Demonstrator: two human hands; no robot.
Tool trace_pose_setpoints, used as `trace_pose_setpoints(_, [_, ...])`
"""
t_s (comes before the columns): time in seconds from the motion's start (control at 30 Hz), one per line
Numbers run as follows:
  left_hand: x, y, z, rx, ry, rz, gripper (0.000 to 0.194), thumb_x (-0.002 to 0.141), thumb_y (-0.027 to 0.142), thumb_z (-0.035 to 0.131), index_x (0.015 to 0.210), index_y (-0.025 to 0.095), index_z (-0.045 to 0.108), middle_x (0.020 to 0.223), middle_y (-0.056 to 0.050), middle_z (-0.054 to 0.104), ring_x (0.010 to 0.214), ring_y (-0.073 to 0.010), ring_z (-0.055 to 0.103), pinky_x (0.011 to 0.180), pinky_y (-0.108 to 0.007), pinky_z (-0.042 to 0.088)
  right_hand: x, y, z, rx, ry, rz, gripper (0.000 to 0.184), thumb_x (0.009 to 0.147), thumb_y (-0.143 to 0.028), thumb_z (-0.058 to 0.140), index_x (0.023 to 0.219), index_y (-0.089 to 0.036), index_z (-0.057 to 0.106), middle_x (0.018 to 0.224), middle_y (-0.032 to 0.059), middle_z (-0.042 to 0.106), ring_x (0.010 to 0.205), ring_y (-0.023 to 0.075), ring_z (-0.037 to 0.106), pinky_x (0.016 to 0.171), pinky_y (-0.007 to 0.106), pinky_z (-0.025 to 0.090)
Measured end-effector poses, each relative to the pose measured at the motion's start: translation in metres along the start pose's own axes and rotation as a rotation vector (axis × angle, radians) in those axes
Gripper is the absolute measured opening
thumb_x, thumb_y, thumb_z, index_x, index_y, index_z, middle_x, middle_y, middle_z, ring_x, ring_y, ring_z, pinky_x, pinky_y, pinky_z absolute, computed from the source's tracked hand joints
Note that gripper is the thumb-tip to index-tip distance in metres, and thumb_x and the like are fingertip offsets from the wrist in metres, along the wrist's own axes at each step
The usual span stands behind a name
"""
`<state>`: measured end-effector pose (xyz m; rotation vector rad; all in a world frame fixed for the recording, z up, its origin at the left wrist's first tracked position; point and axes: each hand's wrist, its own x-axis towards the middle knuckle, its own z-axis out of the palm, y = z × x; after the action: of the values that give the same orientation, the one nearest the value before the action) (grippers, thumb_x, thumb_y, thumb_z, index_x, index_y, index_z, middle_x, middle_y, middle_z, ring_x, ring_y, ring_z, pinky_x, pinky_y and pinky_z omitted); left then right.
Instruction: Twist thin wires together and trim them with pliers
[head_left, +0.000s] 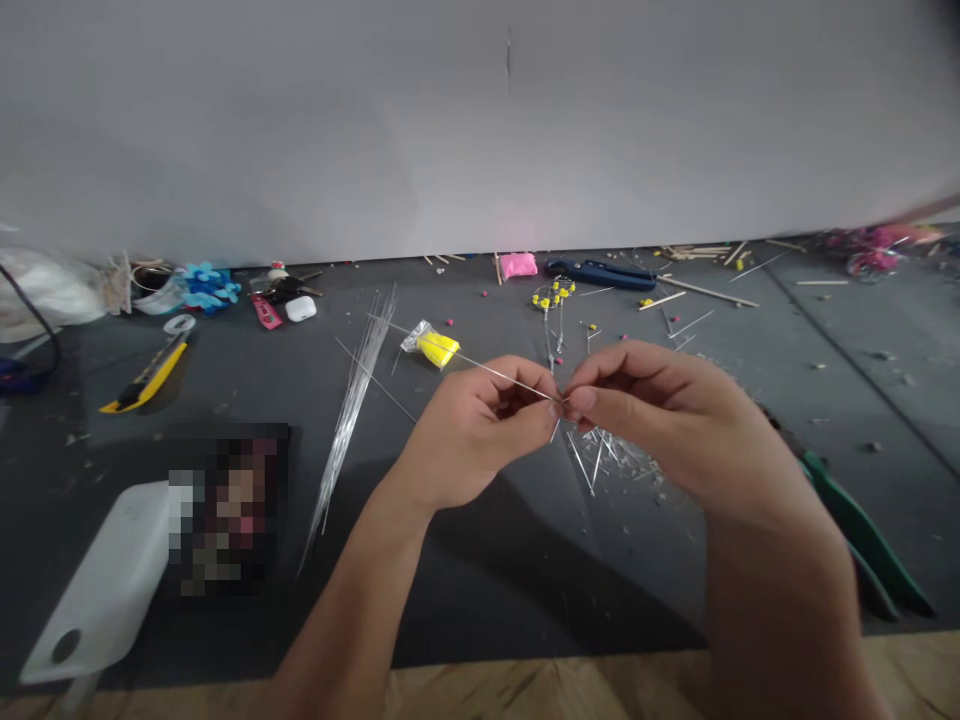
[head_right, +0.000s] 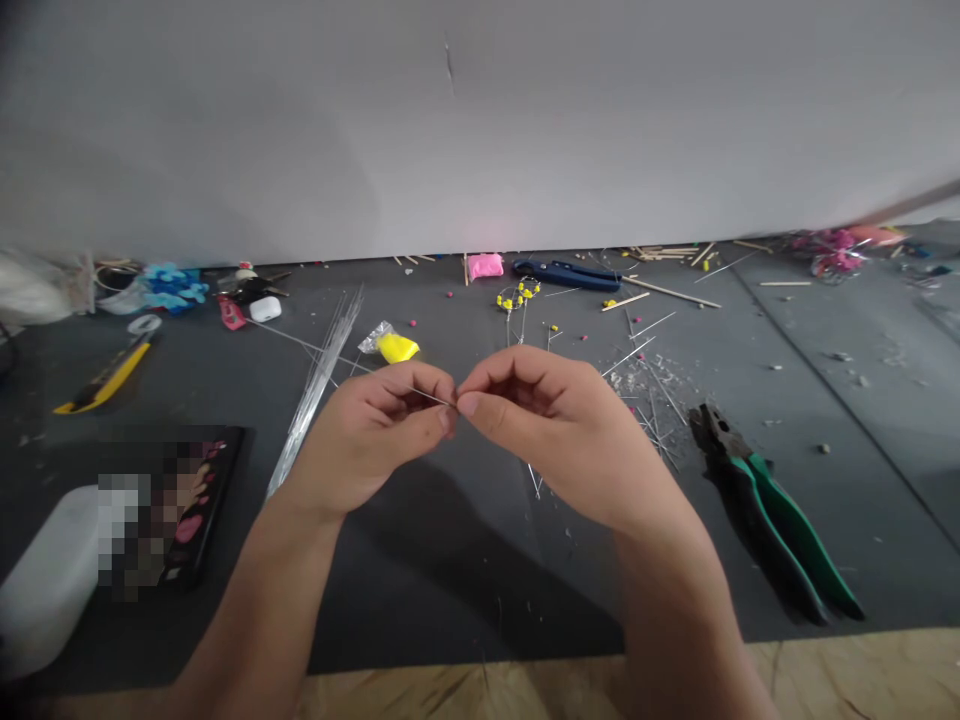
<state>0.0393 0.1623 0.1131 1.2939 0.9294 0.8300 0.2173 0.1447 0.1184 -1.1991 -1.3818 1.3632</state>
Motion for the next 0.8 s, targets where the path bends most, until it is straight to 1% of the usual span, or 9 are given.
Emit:
trace_pose_setpoints(0.1, [0.000,-0.001,0.000,-0.088,-0.051,-0.004,0.004,0.078,0.017,0.063,0.075,0.019,0.062,0.062,0.004,0.059,0.057,-0.0072,0.053,0.053,-0.018,0.040,0.001,0.000,-0.001,0.091,-0.038,0.008,0.007,0.083,-0.025,0.069,0.078,-0.021,0.068,0.070,-0.0023,0.062,0.067,0.0113,0.057,0.060,0.024,0.045])
trace_pose_setpoints(0.2, [0.000,-0.002,0.000,-0.168,-0.102,-0.014,0.005,0.080,0.016,0.063,0.076,0.019,0.062,0.063,0.003,0.062,0.058,-0.0069,0.056,0.056,-0.018,0.044,0.002,0.000,-0.001,0.192,-0.072,0.037,0.007,0.083,-0.022,0.069,0.076,-0.021,0.068,0.069,-0.0033,0.064,0.066,0.0096,0.059,0.063,0.022,0.047])
trace_pose_setpoints(0.33, [-0.001,-0.003,-0.001,-0.215,-0.134,-0.031,0.005,0.081,0.017,0.064,0.077,0.019,0.063,0.064,0.003,0.064,0.061,-0.0073,0.059,0.057,-0.017,0.046,0.004,0.002,-0.001,0.307,-0.103,0.093,0.009,0.083,-0.018,0.067,0.074,-0.020,0.067,0.065,-0.0033,0.063,0.063,0.0092,0.058,0.061,0.022,0.047])
trace_pose_setpoints(0.43, [-0.001,-0.005,-0.002,-0.217,-0.148,-0.016,0.007,0.082,0.013,0.061,0.078,0.018,0.064,0.064,0.002,0.064,0.061,-0.0081,0.059,0.057,-0.019,0.047,0.007,0.005,-0.001,0.387,-0.133,0.135,0.008,0.082,-0.017,0.066,0.074,-0.020,0.066,0.065,-0.0028,0.063,0.060,0.0095,0.058,0.058,0.022,0.047])
trace_pose_setpoints(0.5, [0.001,-0.006,-0.002,-0.242,-0.158,-0.013,0.008,0.082,0.012,0.060,0.077,0.018,0.064,0.063,0.002,0.064,0.059,-0.0081,0.057,0.056,-0.020,0.047,0.009,0.008,0.000,0.419,-0.146,0.137,0.006,0.081,-0.018,0.067,0.076,-0.020,0.065,0.066,-0.0029,0.062,0.060,0.0097,0.059,0.057,0.023,0.047])
trace_pose_setpoints(0.57, [0.003,-0.008,-0.001,-0.305,-0.176,-0.026,0.007,0.081,0.014,0.062,0.076,0.017,0.063,0.063,0.002,0.064,0.057,-0.0079,0.057,0.055,-0.020,0.046,0.010,0.010,0.001,0.430,-0.153,0.091,0.005,0.083,-0.020,0.067,0.078,-0.021,0.065,0.066,-0.0035,0.062,0.060,0.0101,0.060,0.058,0.024,0.048])
trace_pose_setpoints(0.67, [0.006,-0.009,0.000,-0.459,-0.232,-0.054,0.007,0.081,0.018,0.066,0.075,0.016,0.064,0.063,0.003,0.063,0.053,-0.0069,0.056,0.052,-0.019,0.046,0.010,0.011,0.004,0.424,-0.145,-0.059,0.004,0.085,-0.022,0.067,0.083,-0.024,0.065,0.067,-0.0048,0.063,0.061,0.0101,0.061,0.058,0.024,0.050])
trace_pose_setpoints(0.8, [0.005,-0.009,0.002,-0.611,-0.278,-0.112,0.008,0.080,0.021,0.069,0.076,0.016,0.064,0.062,0.003,0.061,0.050,-0.0063,0.055,0.048,-0.018,0.046,0.007,0.010,0.011,0.288,-0.028,-0.245,0.006,0.085,-0.023,0.068,0.087,-0.027,0.064,0.070,-0.0044,0.062,0.059,0.0114,0.061,0.054,0.026,0.051])
